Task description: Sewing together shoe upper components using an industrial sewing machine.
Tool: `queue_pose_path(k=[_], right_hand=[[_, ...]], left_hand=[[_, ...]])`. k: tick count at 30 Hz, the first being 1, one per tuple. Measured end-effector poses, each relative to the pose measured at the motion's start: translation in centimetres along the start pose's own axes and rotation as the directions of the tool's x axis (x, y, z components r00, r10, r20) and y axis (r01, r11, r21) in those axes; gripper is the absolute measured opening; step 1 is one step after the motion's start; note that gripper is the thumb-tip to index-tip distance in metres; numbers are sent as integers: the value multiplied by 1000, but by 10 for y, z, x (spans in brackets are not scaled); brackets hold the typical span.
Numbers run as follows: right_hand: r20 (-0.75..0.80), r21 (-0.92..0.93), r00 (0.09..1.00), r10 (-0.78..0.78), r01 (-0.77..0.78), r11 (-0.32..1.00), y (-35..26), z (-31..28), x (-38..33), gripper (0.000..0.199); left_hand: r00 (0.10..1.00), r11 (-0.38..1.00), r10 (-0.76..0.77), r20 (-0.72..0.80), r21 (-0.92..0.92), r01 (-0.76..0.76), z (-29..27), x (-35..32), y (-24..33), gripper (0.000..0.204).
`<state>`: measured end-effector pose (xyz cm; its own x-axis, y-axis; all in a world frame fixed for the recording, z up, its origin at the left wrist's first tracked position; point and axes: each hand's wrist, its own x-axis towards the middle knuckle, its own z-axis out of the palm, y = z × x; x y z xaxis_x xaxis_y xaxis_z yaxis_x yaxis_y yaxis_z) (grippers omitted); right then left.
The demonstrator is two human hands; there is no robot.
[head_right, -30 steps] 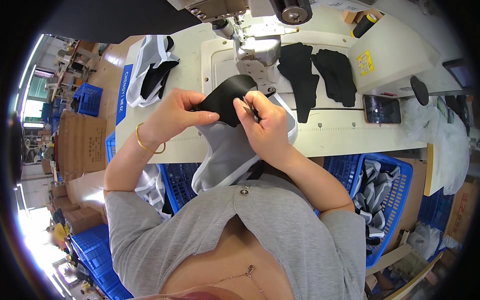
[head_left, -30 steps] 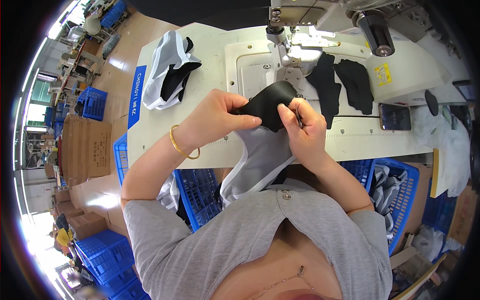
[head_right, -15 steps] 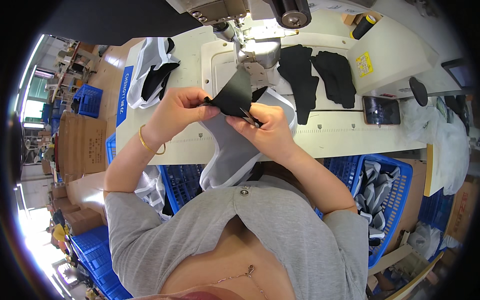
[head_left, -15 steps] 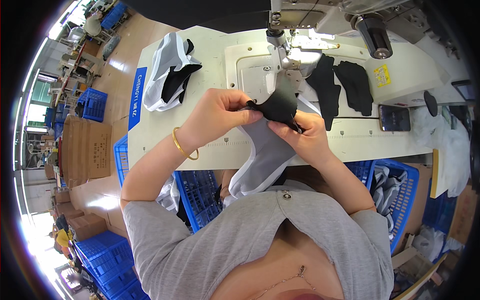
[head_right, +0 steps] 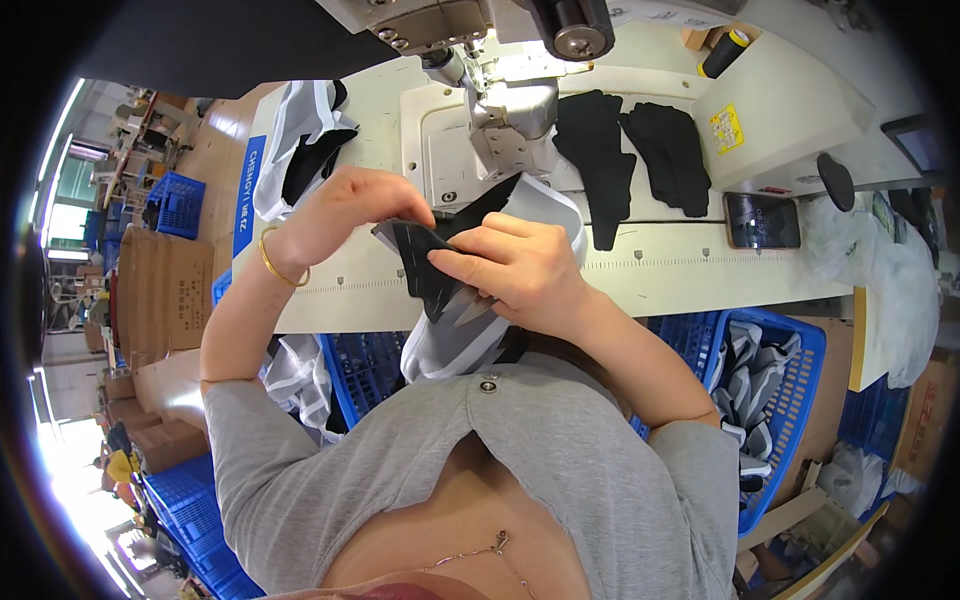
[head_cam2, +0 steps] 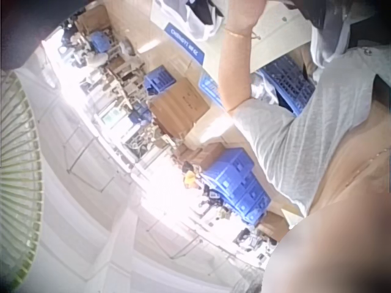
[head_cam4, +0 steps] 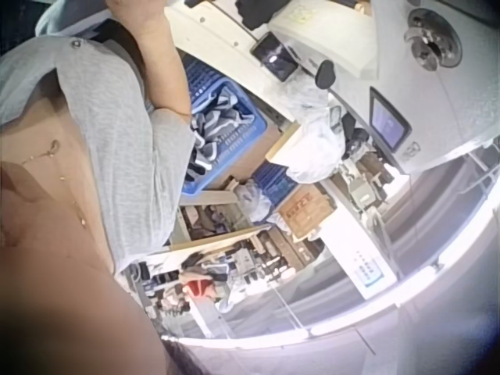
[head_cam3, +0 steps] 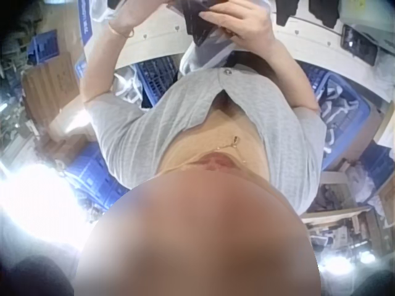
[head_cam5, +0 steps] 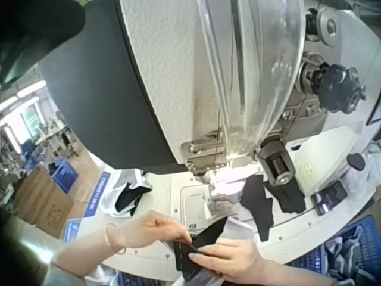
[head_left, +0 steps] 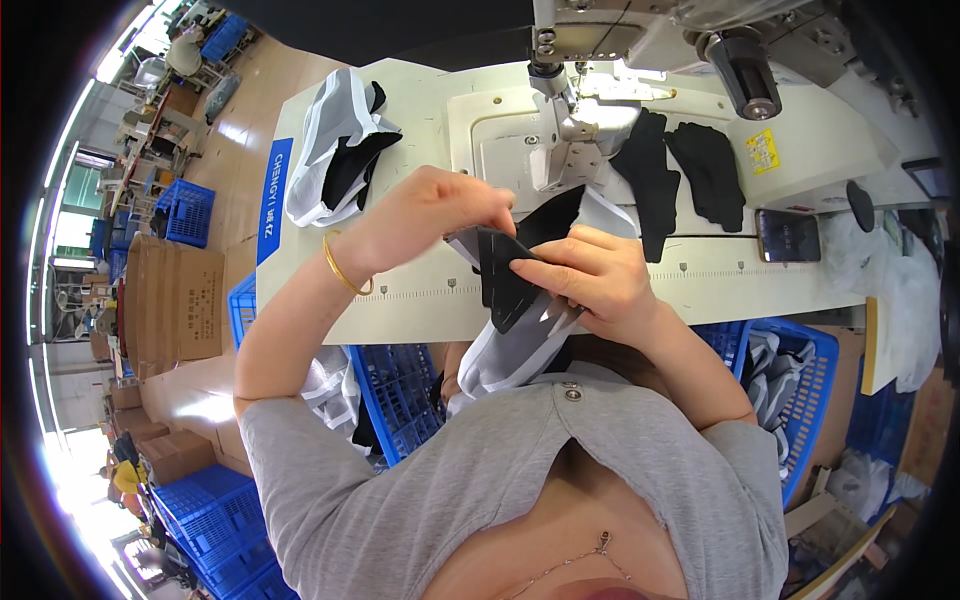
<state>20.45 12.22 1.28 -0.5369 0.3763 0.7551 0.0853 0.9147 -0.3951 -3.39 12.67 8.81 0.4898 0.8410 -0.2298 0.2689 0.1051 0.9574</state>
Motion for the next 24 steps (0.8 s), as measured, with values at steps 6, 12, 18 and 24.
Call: queue_pose_path(k=[6, 12, 18, 24], right_hand=[[33, -60, 999, -31, 33, 998, -2, -1, 2, 44], [-11, 112, 994, 107, -105, 988, -5, 1, -2, 29], [103, 218, 934, 342, -357, 908, -7, -6, 3, 14], [118, 186, 933, 340, -358, 915, -7, -5, 2, 15]], left_hand=[[962, 829, 219, 164, 489, -272, 7, 4, 8, 10], [923, 734, 247, 296, 564, -378, 5, 9, 11, 11], [923, 748, 180, 339, 562, -353, 7, 11, 19, 10], [927, 768, 218, 306, 532, -356, 9, 12, 18, 10]])
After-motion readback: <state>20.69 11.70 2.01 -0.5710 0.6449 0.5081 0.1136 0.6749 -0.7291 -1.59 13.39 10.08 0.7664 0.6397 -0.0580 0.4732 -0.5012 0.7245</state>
